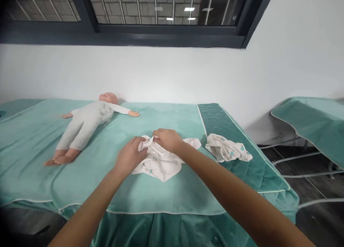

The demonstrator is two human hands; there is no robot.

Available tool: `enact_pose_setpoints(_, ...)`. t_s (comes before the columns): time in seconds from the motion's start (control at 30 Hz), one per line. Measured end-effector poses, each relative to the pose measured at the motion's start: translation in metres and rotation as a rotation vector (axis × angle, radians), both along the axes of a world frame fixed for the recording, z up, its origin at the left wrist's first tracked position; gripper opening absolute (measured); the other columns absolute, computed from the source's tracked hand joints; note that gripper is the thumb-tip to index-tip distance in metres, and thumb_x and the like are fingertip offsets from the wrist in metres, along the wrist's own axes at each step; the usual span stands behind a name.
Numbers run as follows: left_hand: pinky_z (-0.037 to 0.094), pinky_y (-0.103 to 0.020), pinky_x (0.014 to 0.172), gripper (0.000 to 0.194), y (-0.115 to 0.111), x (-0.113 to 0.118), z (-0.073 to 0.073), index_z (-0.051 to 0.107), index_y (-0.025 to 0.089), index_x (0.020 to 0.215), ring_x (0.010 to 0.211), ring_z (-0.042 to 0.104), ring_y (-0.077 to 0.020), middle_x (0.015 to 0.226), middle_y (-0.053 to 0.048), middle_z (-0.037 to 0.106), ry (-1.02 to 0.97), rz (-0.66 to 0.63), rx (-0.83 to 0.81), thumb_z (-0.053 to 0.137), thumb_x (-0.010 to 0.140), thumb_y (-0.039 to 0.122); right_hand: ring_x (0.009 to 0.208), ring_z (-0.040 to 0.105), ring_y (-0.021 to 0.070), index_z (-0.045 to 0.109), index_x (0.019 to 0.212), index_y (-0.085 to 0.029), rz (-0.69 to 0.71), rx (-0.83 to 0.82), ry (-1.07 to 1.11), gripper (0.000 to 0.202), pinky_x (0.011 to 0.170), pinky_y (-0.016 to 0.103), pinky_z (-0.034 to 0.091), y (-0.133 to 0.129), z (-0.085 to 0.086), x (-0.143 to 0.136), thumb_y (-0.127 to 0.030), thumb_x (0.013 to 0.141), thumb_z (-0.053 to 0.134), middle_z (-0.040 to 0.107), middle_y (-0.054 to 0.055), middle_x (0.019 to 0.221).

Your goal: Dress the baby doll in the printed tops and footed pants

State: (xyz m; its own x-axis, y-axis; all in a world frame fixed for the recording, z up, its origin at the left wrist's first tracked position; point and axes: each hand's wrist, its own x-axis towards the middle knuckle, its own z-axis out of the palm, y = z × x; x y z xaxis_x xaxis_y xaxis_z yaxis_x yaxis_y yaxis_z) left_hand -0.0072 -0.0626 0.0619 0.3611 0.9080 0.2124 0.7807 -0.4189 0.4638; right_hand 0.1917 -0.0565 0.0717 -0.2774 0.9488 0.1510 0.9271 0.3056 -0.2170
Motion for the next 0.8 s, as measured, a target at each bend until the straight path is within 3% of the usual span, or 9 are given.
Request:
enact_pose_setpoints(0.1, 0.046, -0.036, 0.077, 0.027, 0.005, 0.002, 0.012, 0.064, 0.023, 0.107, 0.096, 0.063, -0.0254, 0.107, -0.006, 0.068, 0.198, 0.022, 0.273, 0.046, 0.088, 0.015, 0.084, 0.062, 0.0165, 0.062, 0.104, -0.024, -0.013, 0.135, -0.102, 0.02, 0.066, 0.026, 0.035, -0.006, 0.03, 0.001, -0.032, 0.098, 0.045, 0.067, 0.002, 0.104)
enact_pose_setpoints(0.2, 0.045, -0.035, 0.074, 0.029, 0.012, 0.001, 0.04, 0.064, 0.023, 0.105, 0.096, 0.063, -0.0251, 0.104, -0.006, 0.069, 0.186, 0.067, 0.5, 0.043, 0.088, 0.013, 0.078, 0.059, 0.0157, 0.059, 0.102, -0.024, -0.047, 0.237, -0.096, 0.018, 0.063, 0.026, 0.031, -0.021, 0.068, 0.008, -0.037, 0.097, 0.048, 0.066, 0.002, 0.101)
enact_pose_setpoints(0.33, 0.045, -0.033, 0.078, 0.029, 0.014, 0.01, 0.087, 0.064, 0.022, 0.108, 0.098, 0.063, -0.0228, 0.105, -0.005, 0.069, -0.062, 0.04, 0.648, 0.041, 0.091, 0.016, 0.07, 0.054, 0.0141, 0.058, 0.101, -0.025, -0.065, 0.223, 0.072, 0.021, 0.06, 0.025, 0.029, -0.042, 0.115, 0.011, -0.043, 0.096, 0.048, 0.064, -0.002, 0.083)
enact_pose_setpoints(0.43, 0.045, -0.031, 0.087, 0.03, 0.007, 0.022, 0.118, 0.062, 0.021, 0.112, 0.104, 0.062, -0.0199, 0.11, -0.004, 0.069, -0.286, -0.063, 0.634, 0.039, 0.094, 0.017, 0.062, 0.05, 0.013, 0.059, 0.098, -0.024, -0.071, 0.238, 0.195, 0.027, 0.058, 0.025, 0.028, -0.051, 0.138, 0.009, -0.047, 0.096, 0.045, 0.057, -0.004, 0.068)
enact_pose_setpoints(0.5, 0.045, -0.03, 0.086, 0.029, 0.002, 0.029, 0.132, 0.06, 0.021, 0.114, 0.102, 0.062, -0.0185, 0.11, -0.003, 0.069, -0.351, -0.147, 0.586, 0.038, 0.096, 0.021, 0.062, 0.049, 0.0129, 0.058, 0.093, -0.022, -0.096, 0.349, 0.206, 0.023, 0.059, 0.025, 0.029, -0.054, 0.147, 0.007, -0.041, 0.096, 0.044, 0.057, -0.003, 0.069)
enact_pose_setpoints(0.6, 0.046, -0.029, 0.079, 0.027, -0.002, 0.033, 0.142, 0.059, 0.023, 0.113, 0.093, 0.064, -0.0178, 0.105, -0.002, 0.07, -0.323, -0.237, 0.523, 0.037, 0.099, 0.031, 0.069, 0.05, 0.0141, 0.056, 0.09, -0.021, -0.142, 0.551, 0.156, 0.012, 0.062, 0.027, 0.031, -0.054, 0.151, 0.009, -0.027, 0.092, 0.045, 0.06, 0.001, 0.084)
enact_pose_setpoints(0.7, 0.045, -0.03, 0.072, 0.026, -0.002, 0.028, 0.143, 0.06, 0.025, 0.113, 0.086, 0.065, -0.0198, 0.1, -0.001, 0.07, -0.136, -0.243, 0.521, 0.043, 0.097, 0.038, 0.074, 0.052, 0.0158, 0.053, 0.096, -0.021, -0.162, 0.619, 0.08, 0.013, 0.064, 0.028, 0.034, -0.055, 0.149, 0.016, -0.018, 0.087, 0.043, 0.059, 0.004, 0.098)
enact_pose_setpoints(0.8, 0.042, -0.032, 0.064, 0.022, -0.001, 0.019, 0.142, 0.061, 0.027, 0.109, 0.082, 0.064, -0.0219, 0.101, -0.002, 0.069, 0.108, -0.173, 0.57, 0.047, 0.092, 0.029, 0.074, 0.052, 0.0169, 0.052, 0.101, -0.021, -0.198, 0.608, -0.024, 0.021, 0.062, 0.029, 0.033, -0.06, 0.145, 0.029, -0.012, 0.085, 0.04, 0.059, 0.006, 0.102)
